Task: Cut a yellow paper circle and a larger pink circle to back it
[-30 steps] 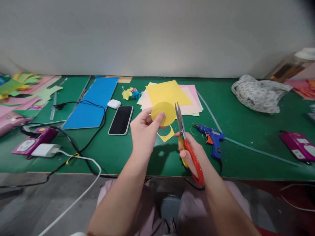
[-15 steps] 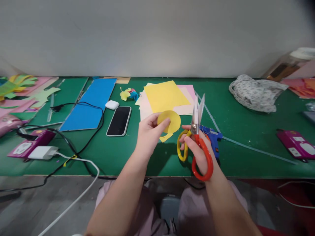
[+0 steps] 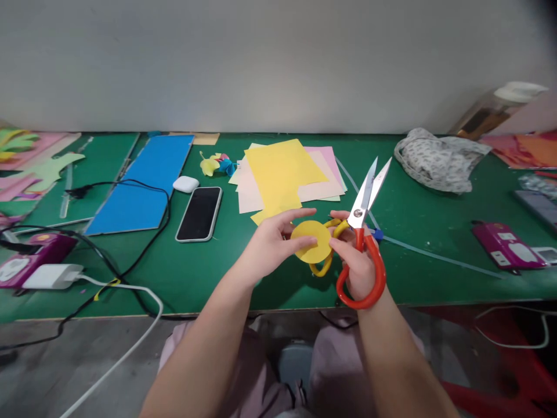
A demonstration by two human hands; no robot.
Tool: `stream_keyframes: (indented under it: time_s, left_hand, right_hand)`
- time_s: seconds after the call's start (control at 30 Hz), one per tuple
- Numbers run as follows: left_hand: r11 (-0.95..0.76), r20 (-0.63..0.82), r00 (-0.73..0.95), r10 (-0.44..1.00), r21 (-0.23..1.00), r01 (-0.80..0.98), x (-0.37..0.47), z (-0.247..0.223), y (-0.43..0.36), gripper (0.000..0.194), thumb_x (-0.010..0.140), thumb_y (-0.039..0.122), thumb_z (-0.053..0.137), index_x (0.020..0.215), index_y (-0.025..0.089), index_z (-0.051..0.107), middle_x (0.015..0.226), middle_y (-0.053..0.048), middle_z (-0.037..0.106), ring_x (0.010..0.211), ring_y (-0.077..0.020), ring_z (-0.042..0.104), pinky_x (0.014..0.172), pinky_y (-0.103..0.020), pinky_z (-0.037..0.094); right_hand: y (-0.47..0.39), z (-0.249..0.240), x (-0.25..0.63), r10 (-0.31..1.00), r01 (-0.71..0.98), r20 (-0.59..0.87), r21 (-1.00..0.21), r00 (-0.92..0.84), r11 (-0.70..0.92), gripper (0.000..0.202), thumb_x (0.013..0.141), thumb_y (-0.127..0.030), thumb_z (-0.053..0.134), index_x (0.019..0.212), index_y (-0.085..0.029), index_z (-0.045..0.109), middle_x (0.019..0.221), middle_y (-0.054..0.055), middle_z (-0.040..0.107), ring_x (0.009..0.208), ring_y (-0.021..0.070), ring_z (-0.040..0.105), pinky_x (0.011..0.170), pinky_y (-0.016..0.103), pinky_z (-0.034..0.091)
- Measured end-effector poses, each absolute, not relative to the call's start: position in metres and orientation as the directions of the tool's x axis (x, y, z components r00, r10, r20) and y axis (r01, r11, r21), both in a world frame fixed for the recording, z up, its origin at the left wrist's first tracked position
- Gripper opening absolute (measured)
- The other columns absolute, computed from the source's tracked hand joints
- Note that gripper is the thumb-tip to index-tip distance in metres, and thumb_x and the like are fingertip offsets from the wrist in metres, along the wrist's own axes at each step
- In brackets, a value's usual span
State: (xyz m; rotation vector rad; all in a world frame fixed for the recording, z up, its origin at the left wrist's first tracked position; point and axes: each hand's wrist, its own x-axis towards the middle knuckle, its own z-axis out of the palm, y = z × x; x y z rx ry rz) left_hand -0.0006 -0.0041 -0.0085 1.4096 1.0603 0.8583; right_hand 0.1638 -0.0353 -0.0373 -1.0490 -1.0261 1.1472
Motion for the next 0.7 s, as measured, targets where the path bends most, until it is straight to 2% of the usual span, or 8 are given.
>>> stream_keyframes:
  time_s: [0.1,0.23,0.33,0.5,0.7]
  left_hand:
    - [0.007,-0.056,0.337,0.94,0.99,0.143,0.0,-0.009,-0.004,0.052,0.075,0.029,0.073,0.125,0.023,0.061,0.06,0.005,0.055,0.056,-0.0096,0.051,0.052,-0.021,0.041]
    - [-0.055,0.031,0.208,0.978,0.992,0.111,0.001,-0.013,-0.002,0.053,0.075,0.033,0.074,0.126,0.023,0.06,0.069,0.0,0.061,0.062,-0.0126,0.056,0.057,-0.024,0.046]
    - [-0.085,0.064,0.185,0.981,0.991,0.104,0.002,-0.014,-0.002,0.054,0.076,0.031,0.073,0.128,0.023,0.058,0.063,0.003,0.055,0.055,-0.0099,0.05,0.052,-0.022,0.042]
    - [-0.086,0.053,0.23,0.972,0.987,0.133,0.004,-0.014,-0.003,0.053,0.076,0.03,0.072,0.127,0.023,0.059,0.058,0.006,0.046,0.053,-0.0091,0.046,0.049,-0.021,0.041]
    - [0.001,0.001,0.222,0.975,1.0,-0.006,0.017,-0.022,-0.006,0.057,0.073,0.029,0.074,0.128,0.024,0.058,0.067,0.0,0.064,0.058,-0.0145,0.061,0.055,-0.027,0.052]
  right_hand:
    - [-0.036,-0.036,0.163,0.986,-0.139,0.095,-0.984,0.133,0.114,0.034,0.075,-0.016,0.063,0.108,-0.026,0.061,0.081,-0.002,0.063,0.071,0.0142,0.063,0.065,0.029,0.053]
    - [-0.037,-0.031,0.161,0.996,-0.072,0.054,-0.996,0.067,0.058,0.035,0.077,-0.018,0.063,0.11,-0.026,0.058,0.082,-0.003,0.062,0.059,0.0125,0.06,0.059,0.03,0.053]
    - [-0.038,-0.03,0.16,0.999,-0.021,0.033,-0.999,0.023,0.034,0.036,0.078,-0.022,0.064,0.113,-0.027,0.057,0.084,-0.001,0.063,0.062,0.0146,0.061,0.06,0.032,0.054]
    - [-0.037,-0.035,0.161,0.992,0.009,0.078,-0.997,0.1,0.078,0.036,0.079,-0.021,0.064,0.114,-0.028,0.057,0.084,-0.002,0.06,0.07,0.0157,0.061,0.063,0.032,0.052]
    - [-0.034,-0.038,0.16,0.964,0.014,0.105,-0.994,0.244,0.105,0.038,0.077,-0.021,0.064,0.114,-0.028,0.057,0.084,-0.002,0.059,0.069,0.0147,0.059,0.06,0.03,0.051]
